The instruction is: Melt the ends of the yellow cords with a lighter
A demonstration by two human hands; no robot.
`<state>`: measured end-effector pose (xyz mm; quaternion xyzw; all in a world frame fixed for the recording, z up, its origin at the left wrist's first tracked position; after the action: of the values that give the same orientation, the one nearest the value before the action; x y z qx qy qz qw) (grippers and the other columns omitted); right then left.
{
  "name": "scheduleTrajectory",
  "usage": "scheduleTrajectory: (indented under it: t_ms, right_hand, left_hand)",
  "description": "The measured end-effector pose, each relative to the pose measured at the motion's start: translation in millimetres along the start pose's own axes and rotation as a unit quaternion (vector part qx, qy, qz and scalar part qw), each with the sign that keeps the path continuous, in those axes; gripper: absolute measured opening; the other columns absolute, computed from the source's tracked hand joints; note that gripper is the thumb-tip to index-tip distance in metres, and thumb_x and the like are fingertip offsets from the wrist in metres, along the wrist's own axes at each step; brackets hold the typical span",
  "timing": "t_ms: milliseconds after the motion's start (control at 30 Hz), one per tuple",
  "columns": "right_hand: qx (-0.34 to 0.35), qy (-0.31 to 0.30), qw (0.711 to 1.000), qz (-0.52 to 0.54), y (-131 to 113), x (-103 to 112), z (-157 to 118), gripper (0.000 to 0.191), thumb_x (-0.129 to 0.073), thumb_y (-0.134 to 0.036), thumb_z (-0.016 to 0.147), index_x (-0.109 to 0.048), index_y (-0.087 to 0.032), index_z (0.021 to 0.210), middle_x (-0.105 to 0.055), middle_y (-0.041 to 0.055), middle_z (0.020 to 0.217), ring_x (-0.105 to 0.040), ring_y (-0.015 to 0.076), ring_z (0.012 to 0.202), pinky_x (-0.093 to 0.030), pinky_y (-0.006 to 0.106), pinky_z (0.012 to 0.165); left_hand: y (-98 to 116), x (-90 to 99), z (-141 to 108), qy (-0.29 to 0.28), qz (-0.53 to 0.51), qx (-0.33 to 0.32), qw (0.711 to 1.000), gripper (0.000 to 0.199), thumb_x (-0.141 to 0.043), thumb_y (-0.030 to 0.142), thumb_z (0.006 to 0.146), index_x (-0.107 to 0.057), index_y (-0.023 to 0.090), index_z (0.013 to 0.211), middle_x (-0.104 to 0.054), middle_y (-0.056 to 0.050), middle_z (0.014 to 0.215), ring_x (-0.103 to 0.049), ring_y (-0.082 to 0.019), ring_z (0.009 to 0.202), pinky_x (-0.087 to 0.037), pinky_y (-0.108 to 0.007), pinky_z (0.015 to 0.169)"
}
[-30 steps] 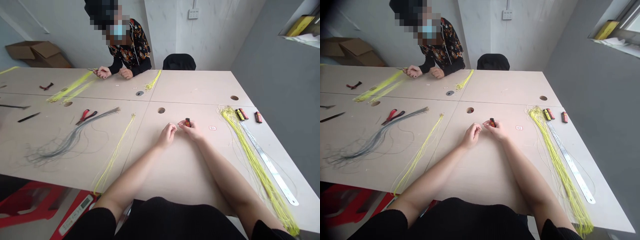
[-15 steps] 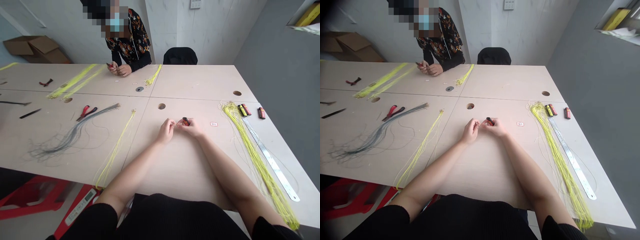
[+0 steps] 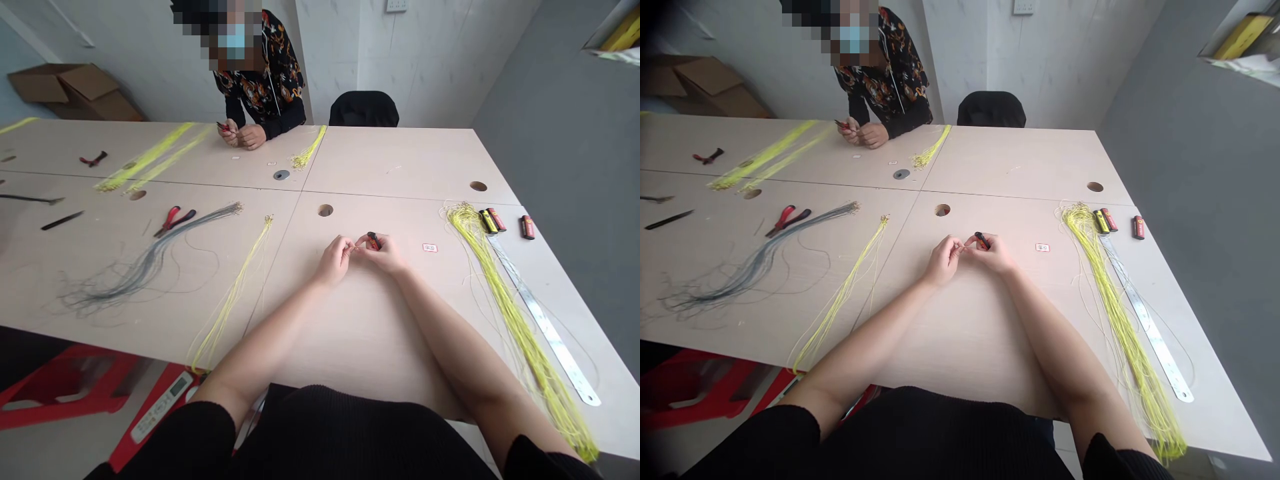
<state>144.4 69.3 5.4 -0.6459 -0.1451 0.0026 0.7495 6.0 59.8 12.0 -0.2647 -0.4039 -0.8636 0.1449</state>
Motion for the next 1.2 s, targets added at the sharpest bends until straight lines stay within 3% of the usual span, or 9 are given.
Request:
scheduleTrajectory:
  t_ms: [833, 1067, 1200]
  right_hand:
    - [0.0, 0.014, 0.999, -0.036, -3.9, -3.0, -0.9, 0.017, -0.055, -0.033, 0.07, -0.057, -0.017, 0.068, -0.025, -0.0065, 0.053, -0.023, 0.0075, 0.051, -0.02, 0.026, 0.051]
    - [0.002, 0.042, 0.998, -0.04, -7.2, -0.1, -3.2, 0.019, -0.056, -0.036, 0.072, -0.058, -0.018, 0.068, -0.026, -0.0061, 0.051, -0.024, 0.0082, 0.05, -0.022, 0.026, 0.051]
    - [0.034, 0.054, 0.995, -0.075, -9.6, -2.6, -6.2, 0.017, -0.055, -0.033, 0.072, -0.061, -0.018, 0.073, -0.035, -0.0045, 0.052, -0.031, 0.0091, 0.052, -0.027, 0.025, 0.053]
  left_hand:
    - [-1.2, -1.2, 0.2, -0.001, 0.007, 0.013, 1.0, 0.011, -0.042, 0.015, 0.088, -0.047, 0.02, 0.079, -0.058, -0.002, 0.075, -0.047, -0.01, 0.057, -0.038, -0.023, 0.055]
    - [-4.5, 2.2, -0.7, 0.001, -0.057, 0.098, 0.994, 0.014, -0.05, 0.031, 0.086, -0.049, 0.02, 0.078, -0.042, 0.006, 0.052, -0.037, -0.008, 0.043, -0.03, -0.023, 0.048]
    - [-6.8, 2.2, -3.6, -0.013, -0.115, 0.144, 0.983, 0.024, -0.05, 0.038, 0.085, -0.045, 0.019, 0.07, -0.039, 0.006, 0.052, -0.035, -0.007, 0.045, -0.027, -0.023, 0.047]
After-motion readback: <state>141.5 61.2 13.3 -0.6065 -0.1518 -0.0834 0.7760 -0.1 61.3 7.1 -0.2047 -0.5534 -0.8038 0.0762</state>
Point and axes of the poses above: each hand's wrist, its own z-axis towards the middle knuckle, its own x-axis out of the back of the hand, y = z × x, the point moved 5 cm from there along z, towards the middle knuckle
